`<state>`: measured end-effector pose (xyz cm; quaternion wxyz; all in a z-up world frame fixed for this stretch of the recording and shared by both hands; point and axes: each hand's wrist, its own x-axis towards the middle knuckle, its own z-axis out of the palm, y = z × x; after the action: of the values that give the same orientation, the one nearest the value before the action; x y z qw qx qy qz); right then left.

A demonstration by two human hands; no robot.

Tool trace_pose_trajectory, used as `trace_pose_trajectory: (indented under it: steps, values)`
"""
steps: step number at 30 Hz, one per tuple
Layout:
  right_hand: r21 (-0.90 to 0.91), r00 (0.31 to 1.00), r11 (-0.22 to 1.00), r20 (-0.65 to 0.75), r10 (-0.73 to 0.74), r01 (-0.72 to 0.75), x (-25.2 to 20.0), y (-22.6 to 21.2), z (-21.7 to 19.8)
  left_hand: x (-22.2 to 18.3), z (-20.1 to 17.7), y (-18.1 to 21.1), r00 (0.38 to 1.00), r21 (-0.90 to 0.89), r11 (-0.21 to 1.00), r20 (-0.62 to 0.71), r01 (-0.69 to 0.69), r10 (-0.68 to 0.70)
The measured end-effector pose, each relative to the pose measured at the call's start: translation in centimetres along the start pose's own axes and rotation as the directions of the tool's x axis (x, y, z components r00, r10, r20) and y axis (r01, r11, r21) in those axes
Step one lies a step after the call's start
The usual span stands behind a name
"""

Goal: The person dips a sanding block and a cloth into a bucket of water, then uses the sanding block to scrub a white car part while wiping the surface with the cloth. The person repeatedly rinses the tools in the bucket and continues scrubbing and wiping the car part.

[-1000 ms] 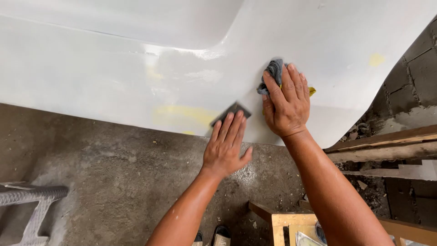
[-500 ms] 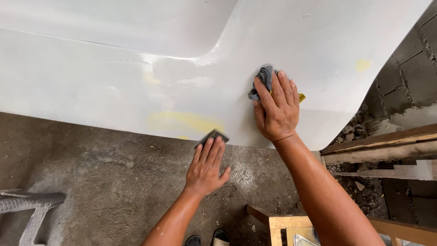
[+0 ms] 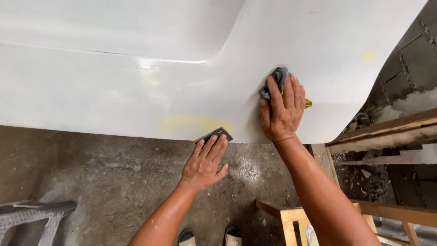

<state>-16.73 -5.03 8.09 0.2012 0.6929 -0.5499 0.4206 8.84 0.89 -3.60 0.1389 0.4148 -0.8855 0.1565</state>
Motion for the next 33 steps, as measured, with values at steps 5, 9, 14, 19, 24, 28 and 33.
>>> trace_pose_trajectory:
  steps: [5,9,14,19,24,28,33]
  values:
    - [-0.011,0.994,0.994,-0.036,0.107,-0.107,-3.5,-2.1,2.0,5.8,-3.8,-2.2,1.0,-0.112,0.994,0.005,-0.002,0.002]
    - [-0.014,0.984,0.986,-0.057,0.167,-0.169,-7.4,-3.2,3.9,2.3,-2.6,-2.6,0.994,-0.119,0.992,0.087,-0.051,0.061]
    - [-0.029,0.975,0.975,-0.005,0.22,-0.22,-10.0,-4.0,4.3,1.5,-3.4,-6.3,0.984,0.047,0.987,-0.087,-0.151,0.155]
    - [-0.049,0.959,0.958,0.02,0.282,-0.281,-10.0,-5.3,4.3,3.7,-5.8,-9.3,0.998,-0.051,0.998,-0.061,-0.036,0.033]
    - [-0.05,0.911,0.911,-0.069,0.406,-0.409,-10.5,-6.3,6.9,-6.4,-2.5,-14.6,0.963,-0.119,0.959,-0.048,0.257,-0.264]
    - [0.07,0.901,0.905,-0.085,0.425,-0.42,-6.9,-14.4,9.8,-7.1,-4.9,-16.3,0.866,-0.229,0.871,-0.16,0.434,-0.474]
    - [0.325,0.81,0.914,0.451,-0.375,0.243,-1.7,-25.0,11.8,-6.7,-5.8,-15.4,0.787,-0.407,0.785,-0.213,0.468,-0.579]
